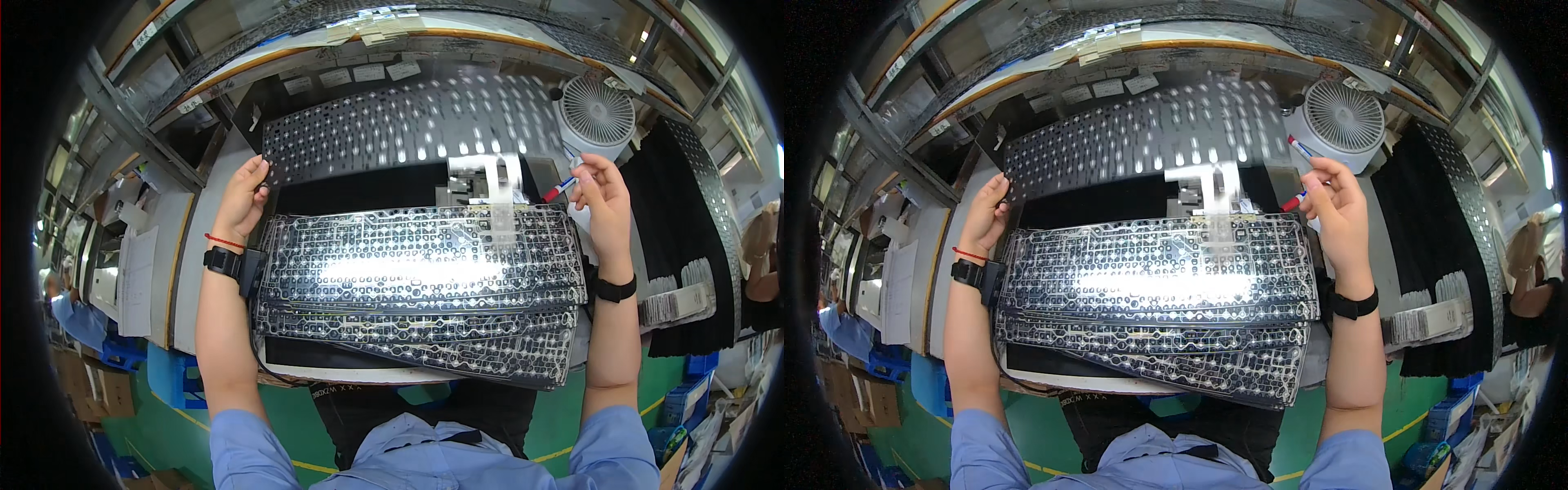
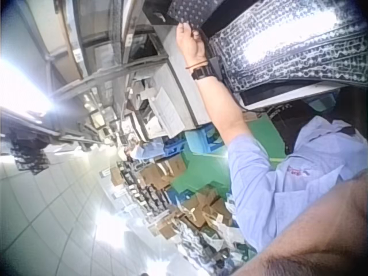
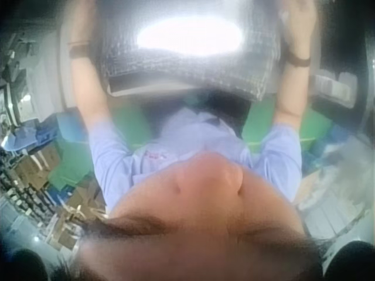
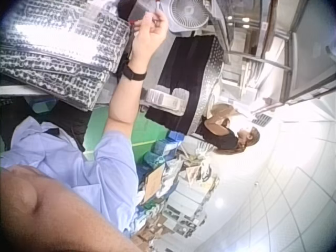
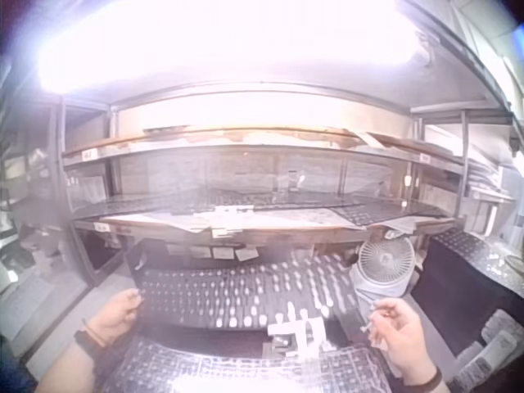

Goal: The recorder is cleaning and inspecting keyboard components and stacking them on a factory production line.

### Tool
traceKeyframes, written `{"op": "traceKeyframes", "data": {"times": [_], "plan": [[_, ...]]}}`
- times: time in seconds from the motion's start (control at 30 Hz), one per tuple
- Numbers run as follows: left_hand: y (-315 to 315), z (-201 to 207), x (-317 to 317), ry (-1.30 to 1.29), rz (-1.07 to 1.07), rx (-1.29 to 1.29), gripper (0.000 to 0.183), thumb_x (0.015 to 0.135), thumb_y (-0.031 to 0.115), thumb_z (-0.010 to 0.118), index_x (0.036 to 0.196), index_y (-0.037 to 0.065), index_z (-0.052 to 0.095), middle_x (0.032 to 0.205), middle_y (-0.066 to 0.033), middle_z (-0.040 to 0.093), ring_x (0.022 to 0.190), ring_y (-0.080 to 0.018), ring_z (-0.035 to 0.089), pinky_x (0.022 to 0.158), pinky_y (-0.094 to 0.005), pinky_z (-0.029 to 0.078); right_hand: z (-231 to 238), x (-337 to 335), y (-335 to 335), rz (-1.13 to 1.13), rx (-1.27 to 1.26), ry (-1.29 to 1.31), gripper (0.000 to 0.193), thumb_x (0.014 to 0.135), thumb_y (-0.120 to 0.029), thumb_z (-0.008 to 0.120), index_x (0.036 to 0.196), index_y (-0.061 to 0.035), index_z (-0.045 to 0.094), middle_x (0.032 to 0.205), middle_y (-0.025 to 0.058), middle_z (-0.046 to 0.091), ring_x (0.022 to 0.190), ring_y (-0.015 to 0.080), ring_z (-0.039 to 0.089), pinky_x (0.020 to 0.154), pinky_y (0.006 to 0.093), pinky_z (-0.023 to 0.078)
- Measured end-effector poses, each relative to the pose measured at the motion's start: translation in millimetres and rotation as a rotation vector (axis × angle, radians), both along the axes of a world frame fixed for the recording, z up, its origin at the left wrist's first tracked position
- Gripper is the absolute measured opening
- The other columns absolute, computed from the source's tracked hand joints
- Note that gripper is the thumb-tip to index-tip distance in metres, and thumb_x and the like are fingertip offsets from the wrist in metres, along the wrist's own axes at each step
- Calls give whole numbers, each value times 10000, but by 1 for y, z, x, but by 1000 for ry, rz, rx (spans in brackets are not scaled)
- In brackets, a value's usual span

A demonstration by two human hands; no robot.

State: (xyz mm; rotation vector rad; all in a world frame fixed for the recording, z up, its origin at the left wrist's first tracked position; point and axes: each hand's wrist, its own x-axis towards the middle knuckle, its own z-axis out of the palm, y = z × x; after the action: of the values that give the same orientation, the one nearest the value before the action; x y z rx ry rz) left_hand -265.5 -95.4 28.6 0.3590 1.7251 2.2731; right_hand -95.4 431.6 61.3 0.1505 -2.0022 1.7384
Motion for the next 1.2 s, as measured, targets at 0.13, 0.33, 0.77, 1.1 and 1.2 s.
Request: {"op": "traceKeyframes", "data": {"times": [0.13, 0.33, 0.77, 1.1, 1.2], "plan": [[23, 2, 6, -19, 313, 59, 413, 1019, 206, 507, 1356, -26, 452, 1157, -121, 624, 952, -146, 658, 782, -187, 554, -5, 0, 7, 42, 226, -140, 457, 868, -207, 710, 1256, -26, 550, 1089, 47, 585, 967, 129, 569, 818, 252, 451], [17, 9, 9, -10, 176, 42, 427, 1034, 236, 460, 1355, -46, 455, 1273, -206, 580, 1083, -238, 635, 890, -275, 554, 3, 8, 10, 338, 787, -296, 581, 752, -287, 808, 1226, -36, 585, 1177, 83, 594, 1067, 174, 553, 904, 291, 443], [19, 9, 19, 14, -150, -294, 387, 1022, 306, 494, 1257, 11, 575, 1084, -85, 690, 863, -110, 666, 757, -228, 535, -6, -3, 2, -79, 147, -134, 85, 939, -95, 628, 971, -20, 606, 807, -45, 580, 711, 17, 497, 639, 186, 400], [25, 12, 23, 30, -214, -305, 220, 975, 212, 592, 1114, 47, 628, 885, 29, 664, 692, -24, 569, 631, -178, 473, -7, -4, 2, -110, 1, -137, 98, 967, -120, 608, 985, -26, 590, 822, -32, 605, 734, 22, 536, 658, 186, 422], [21, 7, 19, 28, -203, -322, 173, 966, 183, 602, 1077, 52, 629, 863, 37, 654, 682, -18, 565, 619, -171, 468, -9, -6, 1, -74, -66, -123, 124, 981, -135, 588, 1037, -25, 579, 829, -26, 607, 741, 24, 541, 675, 184, 424]]}}
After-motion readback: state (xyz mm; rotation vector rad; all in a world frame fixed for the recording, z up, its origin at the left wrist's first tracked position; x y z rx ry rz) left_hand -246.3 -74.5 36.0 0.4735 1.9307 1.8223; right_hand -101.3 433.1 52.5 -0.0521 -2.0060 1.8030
